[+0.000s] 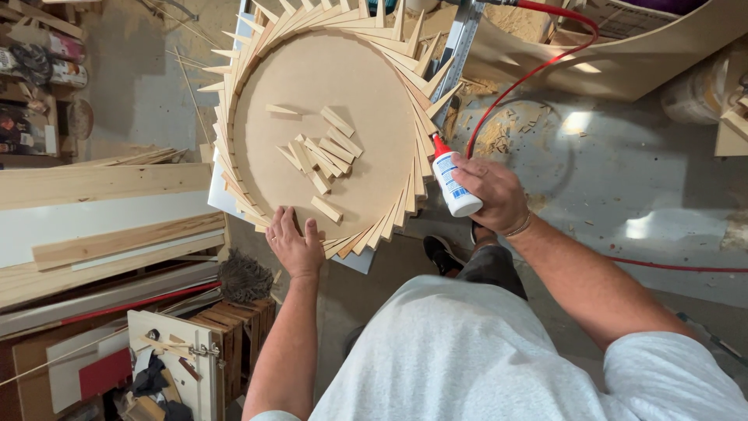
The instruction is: Assembling a wooden sunburst frame by gluing and nailing slats to a circular base
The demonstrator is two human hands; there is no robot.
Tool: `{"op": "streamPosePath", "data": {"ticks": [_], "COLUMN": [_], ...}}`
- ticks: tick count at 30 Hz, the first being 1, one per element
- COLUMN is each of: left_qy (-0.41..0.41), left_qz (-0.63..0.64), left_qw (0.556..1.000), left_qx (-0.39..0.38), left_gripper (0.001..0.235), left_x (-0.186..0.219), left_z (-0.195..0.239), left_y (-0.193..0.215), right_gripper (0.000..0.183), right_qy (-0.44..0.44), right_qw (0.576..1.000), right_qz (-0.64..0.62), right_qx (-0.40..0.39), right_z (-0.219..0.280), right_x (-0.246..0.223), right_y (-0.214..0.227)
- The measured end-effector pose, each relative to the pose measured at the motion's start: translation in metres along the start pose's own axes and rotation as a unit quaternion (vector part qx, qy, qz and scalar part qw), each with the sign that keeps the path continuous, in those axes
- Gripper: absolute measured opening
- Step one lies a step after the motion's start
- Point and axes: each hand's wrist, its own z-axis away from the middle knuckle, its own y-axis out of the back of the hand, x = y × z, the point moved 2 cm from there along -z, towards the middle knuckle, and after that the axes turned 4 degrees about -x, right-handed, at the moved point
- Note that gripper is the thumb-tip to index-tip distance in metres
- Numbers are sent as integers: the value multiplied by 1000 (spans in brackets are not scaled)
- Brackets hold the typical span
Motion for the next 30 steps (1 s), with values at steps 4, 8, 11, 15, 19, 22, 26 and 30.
{"op": "streamPosePath", "data": {"ticks": [4, 8, 11, 15, 19, 22, 26, 30], "left_qy": [5, 9, 9, 7, 10, 5, 3, 1], "left_qz": [1, 2, 0, 4, 2, 0, -3, -5], "left_qw": [1000, 1000, 1000, 1000, 1000, 1000, 1000, 1000], "left_qx": [-3, -6, -8, -7, -4, 0, 1, 6], "left_gripper": [72, 74, 73, 73, 75, 73, 69, 69], "left_x": [0, 1, 1, 5, 5, 6, 4, 4], "left_z": [0, -1, -1, 0, 0, 0, 4, -1], "left_y": [-1, 0, 1, 3, 2, 3, 4, 2], "right_gripper": [40, 41, 42, 44, 46, 46, 50, 48], "right_qy": [-12, -19, -17, -38, -40, -37, -38, -28], "right_qw": [1000, 1000, 1000, 998, 997, 997, 995, 996], "right_qz": [-22, -24, -19, -49, -59, -69, -96, -83], "right_qx": [5, 3, -2, 6, 0, 7, 14, 18], "right_z": [6, 10, 15, 12, 6, 14, 17, 24], "right_x": [5, 9, 10, 8, 6, 11, 5, 5], "right_y": [-6, -5, -8, -5, -2, -4, 0, 4]}}
